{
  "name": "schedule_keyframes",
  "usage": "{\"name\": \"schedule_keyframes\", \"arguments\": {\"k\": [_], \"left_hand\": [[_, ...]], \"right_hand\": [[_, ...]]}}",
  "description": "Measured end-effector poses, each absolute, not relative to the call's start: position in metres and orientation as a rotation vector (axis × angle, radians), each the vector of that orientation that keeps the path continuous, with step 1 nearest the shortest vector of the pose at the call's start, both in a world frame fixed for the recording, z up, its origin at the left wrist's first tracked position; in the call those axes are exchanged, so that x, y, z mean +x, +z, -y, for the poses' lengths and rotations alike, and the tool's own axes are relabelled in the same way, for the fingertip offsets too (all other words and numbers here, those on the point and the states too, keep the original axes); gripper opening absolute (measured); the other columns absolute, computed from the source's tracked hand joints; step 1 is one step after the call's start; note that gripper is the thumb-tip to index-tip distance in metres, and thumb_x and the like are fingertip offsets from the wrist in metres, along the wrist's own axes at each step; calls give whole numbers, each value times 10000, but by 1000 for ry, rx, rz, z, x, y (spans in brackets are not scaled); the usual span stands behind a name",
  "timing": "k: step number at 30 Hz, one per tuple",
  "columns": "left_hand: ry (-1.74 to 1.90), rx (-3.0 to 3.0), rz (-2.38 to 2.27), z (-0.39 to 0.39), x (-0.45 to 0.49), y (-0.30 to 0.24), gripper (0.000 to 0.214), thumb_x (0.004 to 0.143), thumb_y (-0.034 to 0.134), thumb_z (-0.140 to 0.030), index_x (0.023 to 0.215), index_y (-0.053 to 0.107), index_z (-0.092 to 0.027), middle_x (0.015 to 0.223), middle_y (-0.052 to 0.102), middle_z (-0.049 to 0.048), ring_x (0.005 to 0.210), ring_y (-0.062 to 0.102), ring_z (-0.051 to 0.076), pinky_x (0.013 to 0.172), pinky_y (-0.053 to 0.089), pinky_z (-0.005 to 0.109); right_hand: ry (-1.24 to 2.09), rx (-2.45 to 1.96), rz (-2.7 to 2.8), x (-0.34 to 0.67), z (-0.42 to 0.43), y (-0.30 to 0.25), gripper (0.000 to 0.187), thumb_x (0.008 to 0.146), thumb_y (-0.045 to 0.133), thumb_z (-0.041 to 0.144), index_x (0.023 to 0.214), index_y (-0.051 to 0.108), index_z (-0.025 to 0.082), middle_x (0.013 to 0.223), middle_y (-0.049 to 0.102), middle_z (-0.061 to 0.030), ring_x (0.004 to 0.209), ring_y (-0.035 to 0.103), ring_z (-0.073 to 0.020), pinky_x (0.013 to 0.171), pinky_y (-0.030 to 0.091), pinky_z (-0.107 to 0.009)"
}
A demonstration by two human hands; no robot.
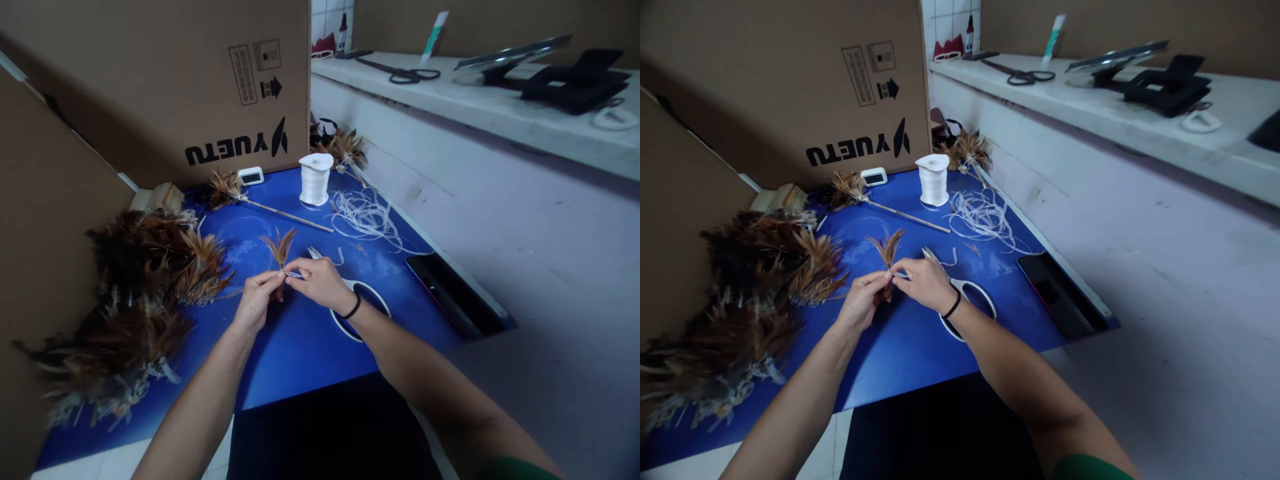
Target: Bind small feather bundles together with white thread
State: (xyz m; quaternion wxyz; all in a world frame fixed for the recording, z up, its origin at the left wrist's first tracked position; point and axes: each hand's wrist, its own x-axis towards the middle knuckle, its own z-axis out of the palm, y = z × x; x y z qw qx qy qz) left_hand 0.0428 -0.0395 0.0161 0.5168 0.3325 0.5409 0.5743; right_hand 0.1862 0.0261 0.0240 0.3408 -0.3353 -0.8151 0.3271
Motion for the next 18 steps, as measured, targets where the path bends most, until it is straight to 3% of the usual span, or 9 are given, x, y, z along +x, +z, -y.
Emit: {"name": "schedule_keyframes", "arguments": {"k": [7, 18], "left_hand": [[1366, 857, -1373, 40, 43, 15, 211, 692, 709, -336, 684, 695, -126, 527, 487, -24, 492, 417, 72, 463, 376, 209], [1306, 929, -1324, 41, 43, 16, 265, 714, 701, -374, 674, 678, -112, 593, 594, 10, 497, 521, 83, 508, 468, 231]], "right_hand": [[812, -870, 2127, 187, -25, 25, 153, 780, 576, 233, 830, 720, 222, 562, 581, 37, 514, 463, -85, 586, 347, -219], [719, -997, 2208, 183, -24, 28, 112, 793, 570, 258, 796, 674, 218, 565, 578, 39, 509, 483, -88, 572, 350, -216]]}}
